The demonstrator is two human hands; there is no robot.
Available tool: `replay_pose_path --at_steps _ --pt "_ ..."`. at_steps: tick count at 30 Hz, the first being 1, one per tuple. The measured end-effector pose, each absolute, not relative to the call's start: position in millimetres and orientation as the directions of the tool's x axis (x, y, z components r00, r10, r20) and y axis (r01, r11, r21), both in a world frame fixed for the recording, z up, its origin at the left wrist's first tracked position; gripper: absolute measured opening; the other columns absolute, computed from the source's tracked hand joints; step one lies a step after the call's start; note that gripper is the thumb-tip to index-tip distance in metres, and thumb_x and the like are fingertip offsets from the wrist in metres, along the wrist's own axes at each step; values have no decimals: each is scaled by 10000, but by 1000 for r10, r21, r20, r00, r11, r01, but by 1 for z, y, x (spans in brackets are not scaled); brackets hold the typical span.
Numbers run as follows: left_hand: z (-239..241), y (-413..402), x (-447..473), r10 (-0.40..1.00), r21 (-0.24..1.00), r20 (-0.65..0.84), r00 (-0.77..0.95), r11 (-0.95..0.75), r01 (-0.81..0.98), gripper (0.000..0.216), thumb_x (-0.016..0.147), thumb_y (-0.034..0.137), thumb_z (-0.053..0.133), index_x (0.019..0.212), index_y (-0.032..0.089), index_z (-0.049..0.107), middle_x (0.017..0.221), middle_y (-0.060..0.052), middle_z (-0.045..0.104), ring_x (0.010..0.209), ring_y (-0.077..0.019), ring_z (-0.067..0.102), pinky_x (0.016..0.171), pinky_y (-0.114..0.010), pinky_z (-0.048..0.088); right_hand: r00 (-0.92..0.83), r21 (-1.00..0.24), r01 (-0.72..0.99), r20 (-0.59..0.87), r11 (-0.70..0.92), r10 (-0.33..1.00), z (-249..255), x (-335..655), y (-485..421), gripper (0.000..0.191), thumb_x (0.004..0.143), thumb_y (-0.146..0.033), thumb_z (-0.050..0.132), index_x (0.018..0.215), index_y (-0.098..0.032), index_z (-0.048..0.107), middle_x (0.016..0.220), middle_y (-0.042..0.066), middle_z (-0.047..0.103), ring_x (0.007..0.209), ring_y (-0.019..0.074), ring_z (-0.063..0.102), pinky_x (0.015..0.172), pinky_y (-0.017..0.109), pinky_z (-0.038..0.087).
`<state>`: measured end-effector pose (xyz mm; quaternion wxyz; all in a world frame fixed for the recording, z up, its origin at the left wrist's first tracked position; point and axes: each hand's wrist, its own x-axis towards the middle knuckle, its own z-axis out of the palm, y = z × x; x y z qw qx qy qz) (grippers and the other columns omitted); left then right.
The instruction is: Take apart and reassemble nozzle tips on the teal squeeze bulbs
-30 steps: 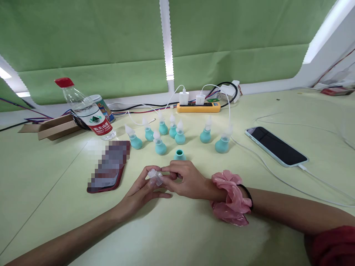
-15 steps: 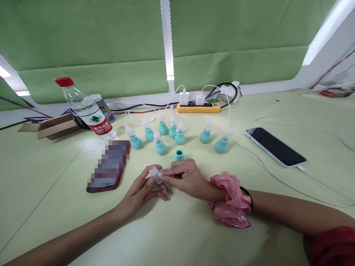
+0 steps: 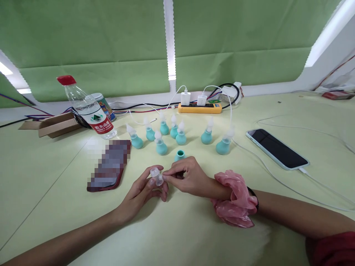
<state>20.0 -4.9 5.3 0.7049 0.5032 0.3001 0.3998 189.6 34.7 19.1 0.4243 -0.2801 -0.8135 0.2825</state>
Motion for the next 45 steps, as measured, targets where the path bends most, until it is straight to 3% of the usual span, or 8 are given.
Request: replay_pose_path --at_steps 4,13,17,20,27,37,45 --pt "6 -6 21 871 969 10 492 114 -220 287 852 343 402 1075 167 363 746 -44 528 655 -144 509 665 -335 392 -511 -572 229 618 787 598 22 189 34 103 718 -136 567 675 -129 661 429 -33 476 379 38 347 395 170 317" --pt "4 -7 21 893 972 25 449 83 -219 217 868 345 364 1004 176 366 679 -14 491 604 -121 461 605 -294 363 -495 -460 264 690 848 528 17 188 31 120 749 -152 498 673 -149 590 439 -36 474 382 48 378 398 165 333" --pt "5 -6 19 897 969 3 443 107 -223 211 877 331 346 1020 178 372 672 -15 490 612 -122 453 608 -289 357 -455 -473 272 704 838 546 19 187 31 128 747 -159 515 651 -148 597 426 -34 475 374 47 379 393 163 338" --pt "7 -7 18 906 979 5 424 83 -189 250 878 328 345 1070 170 378 674 -17 488 618 -117 433 613 -280 344 -432 -564 263 657 783 618 17 188 33 93 729 -171 558 701 -134 639 460 -19 514 392 49 400 403 161 361" --pt "8 -8 19 903 992 18 429 38 -122 310 871 351 349 1113 160 379 664 -13 471 615 -120 412 600 -272 331 -524 -692 195 525 695 670 14 190 38 117 733 -204 587 739 -153 693 447 -29 504 399 41 370 404 165 329" --pt "8 -11 20 911 998 23 412 -45 43 302 868 370 334 1083 164 390 665 -3 453 615 -120 394 598 -264 327 -499 -540 261 634 800 591 21 186 28 144 740 -151 520 678 -142 650 433 -25 502 370 46 377 391 170 326" --pt "7 -16 21 955 992 84 283 -108 68 256 868 363 336 1040 178 378 671 -1 453 610 -122 416 592 -246 345 -435 -431 317 725 845 534 20 184 25 139 739 -149 500 645 -157 602 422 -34 473 376 51 385 393 167 331"
